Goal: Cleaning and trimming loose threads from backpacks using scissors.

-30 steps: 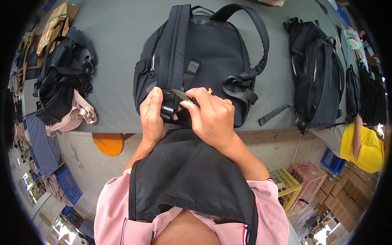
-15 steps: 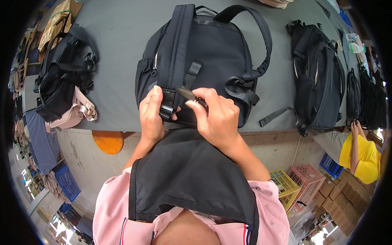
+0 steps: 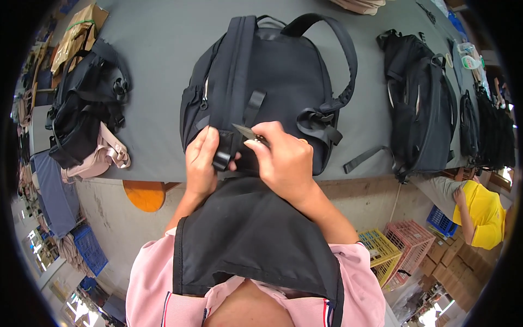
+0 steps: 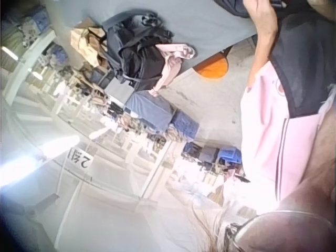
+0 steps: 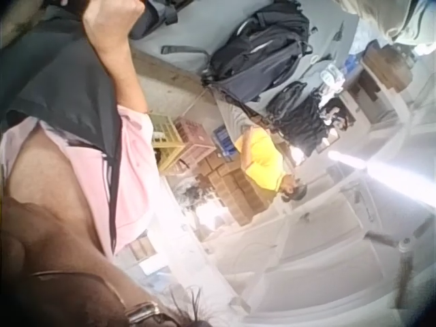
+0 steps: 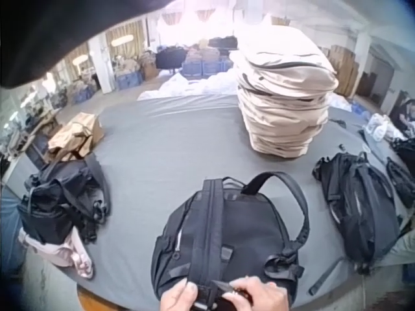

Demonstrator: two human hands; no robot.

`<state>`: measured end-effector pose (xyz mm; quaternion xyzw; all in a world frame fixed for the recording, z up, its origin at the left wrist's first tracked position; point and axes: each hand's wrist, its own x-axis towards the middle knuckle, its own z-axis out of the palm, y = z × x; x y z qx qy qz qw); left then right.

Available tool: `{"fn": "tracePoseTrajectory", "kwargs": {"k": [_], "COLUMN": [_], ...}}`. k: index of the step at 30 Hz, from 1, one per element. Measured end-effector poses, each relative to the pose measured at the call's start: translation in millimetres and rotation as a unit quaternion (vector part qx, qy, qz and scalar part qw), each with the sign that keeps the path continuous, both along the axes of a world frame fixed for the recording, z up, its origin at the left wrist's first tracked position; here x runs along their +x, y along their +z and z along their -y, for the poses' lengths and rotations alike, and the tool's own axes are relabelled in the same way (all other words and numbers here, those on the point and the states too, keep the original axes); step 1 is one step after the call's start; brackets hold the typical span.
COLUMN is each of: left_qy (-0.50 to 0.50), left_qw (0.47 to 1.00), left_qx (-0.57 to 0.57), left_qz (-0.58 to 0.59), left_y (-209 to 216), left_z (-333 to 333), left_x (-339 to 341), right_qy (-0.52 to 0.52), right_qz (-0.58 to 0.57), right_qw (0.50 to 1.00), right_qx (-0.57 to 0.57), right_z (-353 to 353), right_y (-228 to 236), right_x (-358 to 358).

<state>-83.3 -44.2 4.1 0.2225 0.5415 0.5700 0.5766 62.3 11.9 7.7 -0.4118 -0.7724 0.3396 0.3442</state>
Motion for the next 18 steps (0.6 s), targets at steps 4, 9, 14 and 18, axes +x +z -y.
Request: {"fn": "tracePoseTrajectory", "kwargs": {"k": [4,9,14,18], "left_qy": [-0.106,-0.16,-0.209,-0.209], "left_qw": [0.925,0.846,0.927,0.974], "left_qx": [0.08,-0.039,-0.053,0.003], "left_qz": [0.355,0.508,0.308,-0.089], "left_y": [-4.6,-19.2,-3.3,13.0], "left_z": [7.4,8.7,6.8,4.7], "left_x": [-21.3,-15.3,-22.9,-22.7], "right_qy": [0.029,0.134,0.127,-0.023], "right_qz": [-0.28,-0.355,-0.367,-0.338], "right_qw": [0.869,0.734,0.706,0.879], "right_qx": [-0.408,-0.563,-0.592,-0.336], "right_z": [-23.3,-39.0,-35.4,-32.8], "right_y": [8.3,-11.7,-12.3,-13.5], "right_x": [-4.0,-26.3,-30.3,-32.3]}}
